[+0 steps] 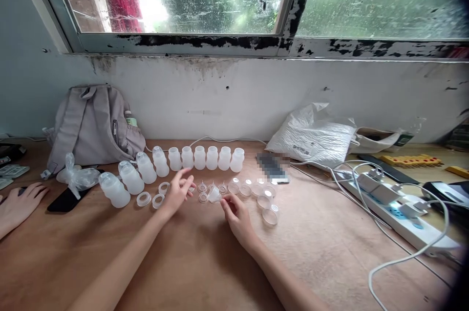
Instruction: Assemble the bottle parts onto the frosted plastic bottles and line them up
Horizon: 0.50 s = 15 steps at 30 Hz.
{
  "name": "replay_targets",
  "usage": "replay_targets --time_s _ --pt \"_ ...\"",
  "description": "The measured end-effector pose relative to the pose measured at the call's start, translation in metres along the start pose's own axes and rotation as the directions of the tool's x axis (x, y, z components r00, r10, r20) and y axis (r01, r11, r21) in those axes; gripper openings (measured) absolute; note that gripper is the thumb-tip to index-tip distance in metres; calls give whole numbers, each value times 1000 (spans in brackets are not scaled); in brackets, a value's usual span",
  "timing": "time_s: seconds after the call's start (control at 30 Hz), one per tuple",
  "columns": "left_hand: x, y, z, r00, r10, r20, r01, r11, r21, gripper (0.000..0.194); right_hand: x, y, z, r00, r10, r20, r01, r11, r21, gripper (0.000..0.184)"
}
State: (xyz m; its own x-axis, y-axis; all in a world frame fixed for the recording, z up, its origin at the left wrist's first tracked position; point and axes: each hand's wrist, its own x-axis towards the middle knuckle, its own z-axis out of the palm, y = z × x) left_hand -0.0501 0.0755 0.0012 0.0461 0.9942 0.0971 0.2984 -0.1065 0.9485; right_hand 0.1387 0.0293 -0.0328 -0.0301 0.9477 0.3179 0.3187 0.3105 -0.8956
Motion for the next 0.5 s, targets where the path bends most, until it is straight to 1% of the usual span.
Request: replay_targets --time_s 0.03,0.07,0.1,0.13,0.2,0.23,0.27,0.3,0.4,0.5 --pt "10 2 -7 994 64 -84 -51 987 152 48 1 1 -1 1000 14 -16 -14 1000 -2 21" --pt "21 4 -13 981 128 -146 -77 948 310 47 2 2 -1 999 22 -26 -22 1000 -5 22" --pt "31 5 -18 968 178 -176 -79 885 460 47 2 2 -2 999 23 -33 -23 1000 -9 22" --pt "40 5 -23 962 202 -186 -55 805 590 48 3 2 -1 999 19 -35 -20 1000 -11 22" --pt "55 4 -29 959 205 -193 18 640 768 50 2 2 -1 999 7 -36 -8 1000 -16 22" --pt "61 3 -31 959 203 -195 43 580 814 50 1 2 0 999 3 -37 -3 1000 -18 21" --pt "65 1 -32 958 205 -199 58 543 838 49 1 1 0 999 0 -38 -1 1000 -20 21" --pt "68 0 -32 956 213 -201 62 524 849 46 1 0 0 999 -1 -40 0 1000 -22 21" --pt "68 -3 -31 943 269 -194 28 520 854 33 1 -2 -2 999 5 -47 -5 1000 -13 22" --pt "55 -4 -31 920 341 -195 -7 509 861 27 1 -4 -4 998 22 -51 -22 1000 18 23"
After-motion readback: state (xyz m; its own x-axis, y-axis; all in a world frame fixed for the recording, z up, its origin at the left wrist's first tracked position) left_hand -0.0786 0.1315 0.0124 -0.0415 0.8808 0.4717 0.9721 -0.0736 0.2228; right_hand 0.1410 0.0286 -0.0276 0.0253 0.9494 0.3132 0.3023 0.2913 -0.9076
